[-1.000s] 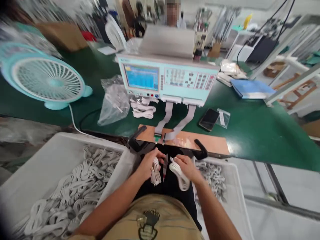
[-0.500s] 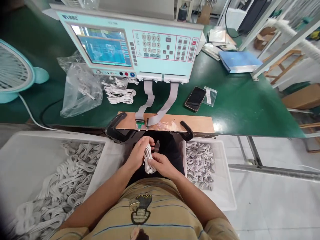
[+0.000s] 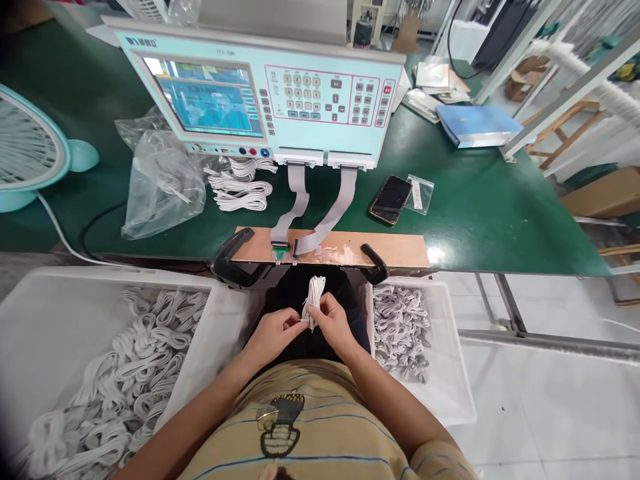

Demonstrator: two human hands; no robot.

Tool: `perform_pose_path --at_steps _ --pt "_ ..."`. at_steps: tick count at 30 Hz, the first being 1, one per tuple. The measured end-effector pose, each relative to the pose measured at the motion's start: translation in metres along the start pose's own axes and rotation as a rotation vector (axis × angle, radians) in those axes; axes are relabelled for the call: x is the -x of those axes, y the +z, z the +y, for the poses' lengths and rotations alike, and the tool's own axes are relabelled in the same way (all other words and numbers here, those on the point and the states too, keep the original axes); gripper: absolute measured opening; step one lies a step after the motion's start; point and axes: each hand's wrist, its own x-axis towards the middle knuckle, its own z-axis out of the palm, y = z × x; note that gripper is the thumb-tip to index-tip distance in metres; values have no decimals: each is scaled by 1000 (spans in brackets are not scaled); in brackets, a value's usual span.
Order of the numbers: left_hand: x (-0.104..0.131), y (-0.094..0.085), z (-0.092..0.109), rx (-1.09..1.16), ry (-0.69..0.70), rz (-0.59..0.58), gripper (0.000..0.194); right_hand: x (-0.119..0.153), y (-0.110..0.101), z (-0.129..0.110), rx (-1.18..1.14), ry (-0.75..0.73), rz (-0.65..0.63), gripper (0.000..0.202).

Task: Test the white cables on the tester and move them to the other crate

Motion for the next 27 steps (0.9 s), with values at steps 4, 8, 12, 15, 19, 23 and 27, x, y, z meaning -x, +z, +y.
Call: perform_pose_path --at_steps 4,8,12,15,19,23,27 --pt "3 2 7 122 78 136 10 -3 -1 2 36 6 18 29" --pt "4 1 14 245 181 177 11 -7 -1 7 -55 170 -66 33" --pt "1 -5 8 251 192 191 16 -6 -5 12 272 -3 85 45" --pt "-3 -9 0 287 112 210 15 -1 -11 5 713 -401 74 46" --pt "-10 -11 -3 372 58 210 11 2 -15 -16 937 -698 -296 30" --pt "-18 -10 1 557 -62 226 12 -10 -6 -32 806 -618 -270 21" --pt "-30 -6 3 700 -109 322 17 -32 13 -34 428 -348 -30 20"
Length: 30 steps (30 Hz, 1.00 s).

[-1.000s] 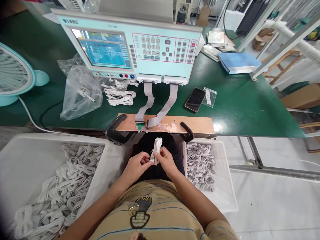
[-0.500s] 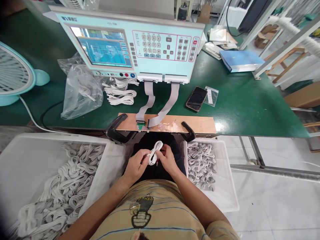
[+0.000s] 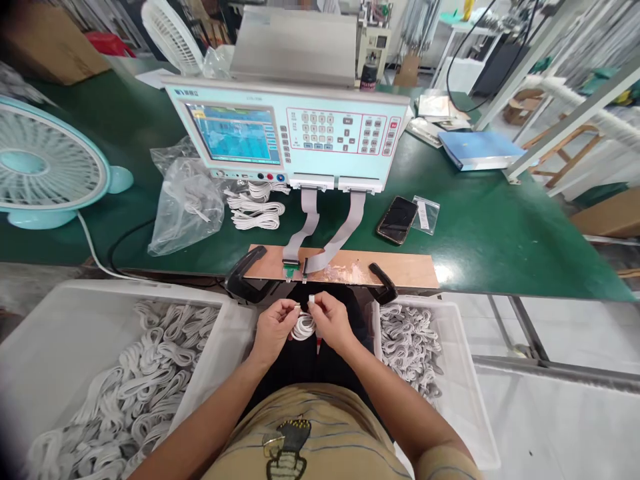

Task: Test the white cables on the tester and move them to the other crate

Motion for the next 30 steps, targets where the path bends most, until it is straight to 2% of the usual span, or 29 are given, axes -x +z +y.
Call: perform_pose_path --at_steps 2,4,8,12,20,26,28,30 --pt "-5 2 0 92 -11 59 20 -9 9 1 -159 102 41 21" --pt "-10 2 1 208 -74 69 25 -16 17 1 -249 154 54 23" --pt "-17 -3 4 371 -209 28 29 -22 23 -1 -302 186 81 25" --pt "-20 -7 7 403 -253 -1 28 -24 23 -2 -306 199 98 25" --pt "-24 -13 13 257 -187 -55 26 -28 21 -8 -314 221 83 25" --pt "-34 -30 21 -73 -32 -257 27 -33 24 -9 -526 384 88 25" --pt "-37 -31 21 -75 13 -249 26 -34 26 -8 -588 413 120 24" --pt "-38 -28 20 -29 43 -183 25 -35 28 -7 -622 424 142 24"
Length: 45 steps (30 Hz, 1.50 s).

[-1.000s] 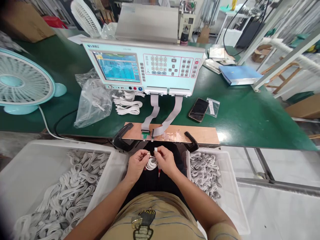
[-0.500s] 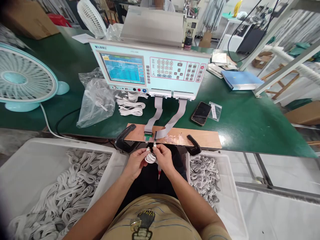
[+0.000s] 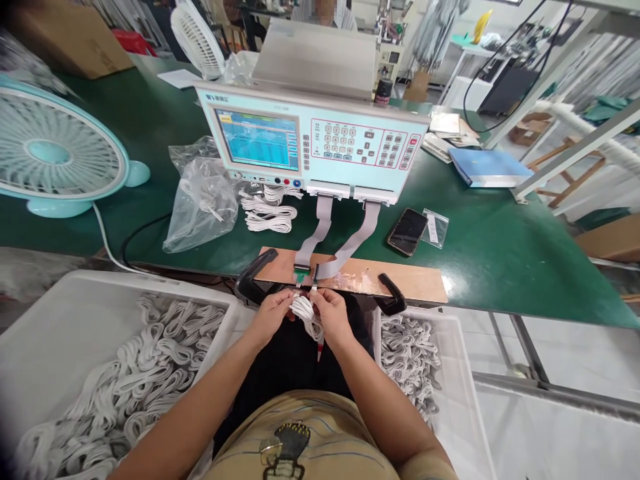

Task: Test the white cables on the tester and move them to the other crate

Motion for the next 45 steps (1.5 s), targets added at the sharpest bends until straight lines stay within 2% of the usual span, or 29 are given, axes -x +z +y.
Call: perform_pose_path --at_steps 4,8,12,18,25,32,37,39,41,43,45 --pt "-2 8 -5 78 26 132 23 1 -1 0 2 -2 -20 22" --pt "-3 13 -8 132 12 175 22 2 -2 -3 27 -7 -22 22" --pt "-2 21 -9 288 -31 234 20 1 -3 -4 39 -14 -29 21" --pt "0 34 -10 448 19 287 18 -1 -6 -1 63 -33 -64 23" --pt "-4 28 -18 331 56 273 22 -1 -7 -2 47 -5 -77 21" --pt "-3 30 -18 367 38 250 22 -2 -7 -1 53 -18 -90 20" --pt "1 30 -10 126 51 294 28 -1 -7 -3 70 -11 -68 22" --pt "8 22 -1 7 81 291 28 -1 -8 -2 84 -17 -24 22" --pt "18 2 10 -113 181 300 24 -3 -8 0 93 -15 12 24" --pt "31 -32 17 -269 308 369 21 -5 -8 1 90 -2 28 26" --pt "45 -82 13 -477 312 508 22 -6 -7 0 91 5 43 26"
